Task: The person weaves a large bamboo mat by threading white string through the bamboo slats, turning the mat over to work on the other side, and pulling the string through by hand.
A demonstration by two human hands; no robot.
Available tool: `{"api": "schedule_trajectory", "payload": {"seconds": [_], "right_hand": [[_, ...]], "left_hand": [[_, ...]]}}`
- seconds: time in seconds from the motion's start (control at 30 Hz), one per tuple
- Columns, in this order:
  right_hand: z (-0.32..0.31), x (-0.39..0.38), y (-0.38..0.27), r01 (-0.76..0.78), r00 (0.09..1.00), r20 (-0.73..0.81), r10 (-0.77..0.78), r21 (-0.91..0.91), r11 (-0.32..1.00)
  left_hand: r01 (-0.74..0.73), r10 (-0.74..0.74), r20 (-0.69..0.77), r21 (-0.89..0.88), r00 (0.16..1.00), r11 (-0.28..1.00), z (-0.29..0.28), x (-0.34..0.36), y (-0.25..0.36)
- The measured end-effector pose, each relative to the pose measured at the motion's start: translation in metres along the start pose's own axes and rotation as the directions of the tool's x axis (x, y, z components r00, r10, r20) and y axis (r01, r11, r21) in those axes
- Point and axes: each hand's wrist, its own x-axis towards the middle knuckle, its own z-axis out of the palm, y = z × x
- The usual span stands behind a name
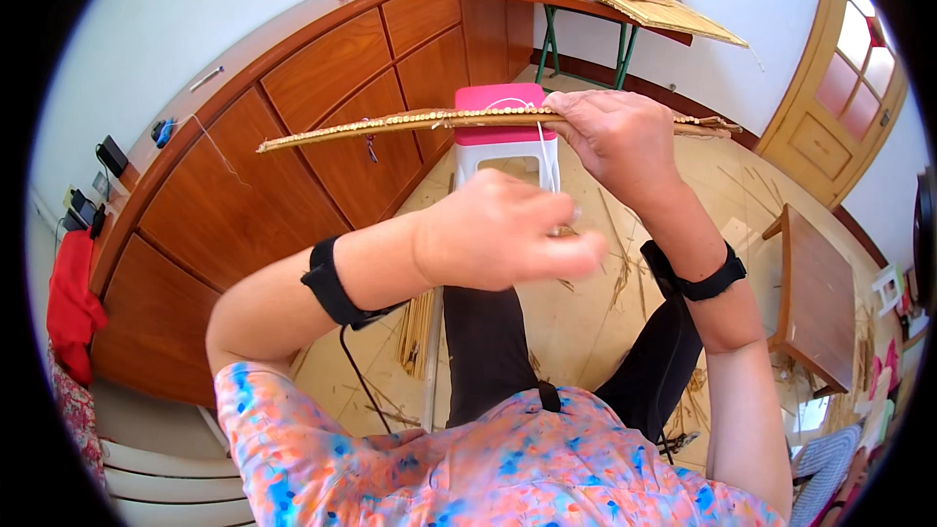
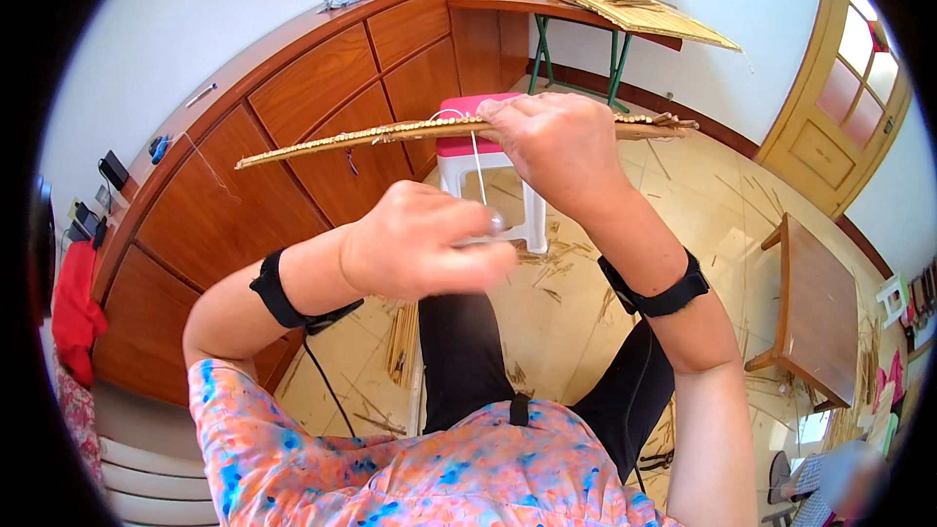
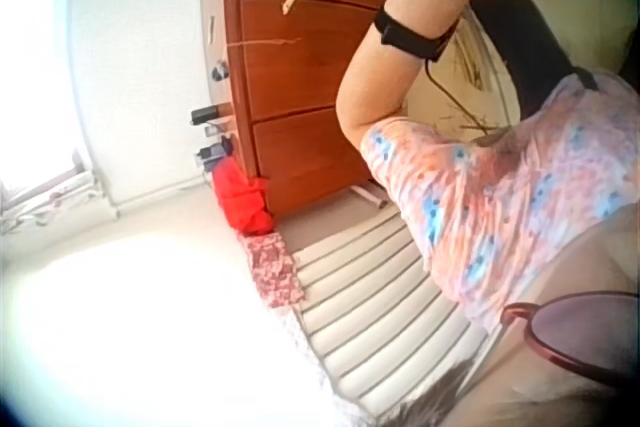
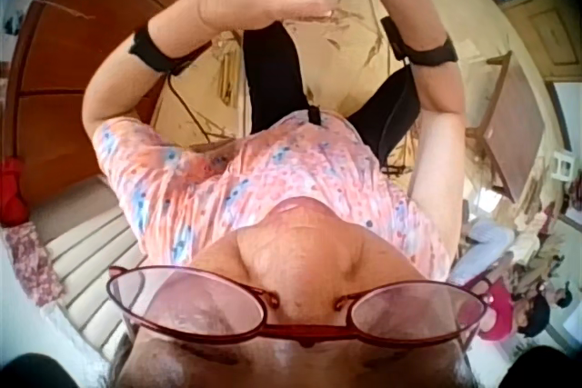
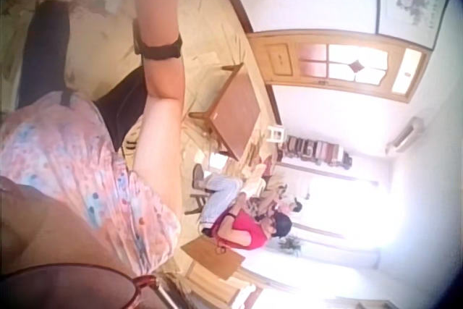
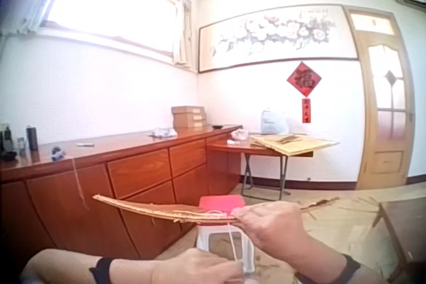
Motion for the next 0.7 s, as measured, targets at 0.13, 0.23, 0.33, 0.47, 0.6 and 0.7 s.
{"api": "schedule_trajectory", "payload": {"seconds": [0.13, 0.23, 0.33, 0.47, 0.6, 0.7], "right_hand": [[-0.002, -0.010, -0.003, -0.052, 0.998, 0.040, 0.054, -0.056, 0.997], [0.001, -0.015, -0.012, -0.052, 0.999, -0.012, 0.052, -0.056, 0.997], [-0.001, -0.023, -0.024, -0.065, 0.998, -0.012, 0.064, -0.074, 0.995], [-0.002, -0.030, -0.031, -0.083, 0.996, -0.048, 0.077, -0.136, 0.987], [-0.004, -0.034, -0.031, -0.105, 0.994, -0.044, 0.099, -0.151, 0.983], [0.001, -0.032, -0.038, -0.096, 0.995, -0.023, 0.094, -0.127, 0.987]], "left_hand": [[0.518, -0.647, -0.055, -0.549, 0.761, 0.656, 0.013, -0.051, 0.026], [0.697, -0.929, 0.143, -0.702, 0.342, 0.148, 0.022, -0.114, 0.063], [0.874, -0.960, 0.238, -0.486, 0.150, 0.016, 0.066, -0.222, 0.117], [0.994, -0.838, 0.543, 0.108, -0.052, 0.008, 0.102, -0.440, 0.260], [0.757, -0.597, 0.501, 0.205, -0.626, -0.621, 0.075, -0.495, 0.317], [0.924, -0.919, 0.192, -0.102, -0.345, -0.369, 0.068, -0.469, 0.254]]}}
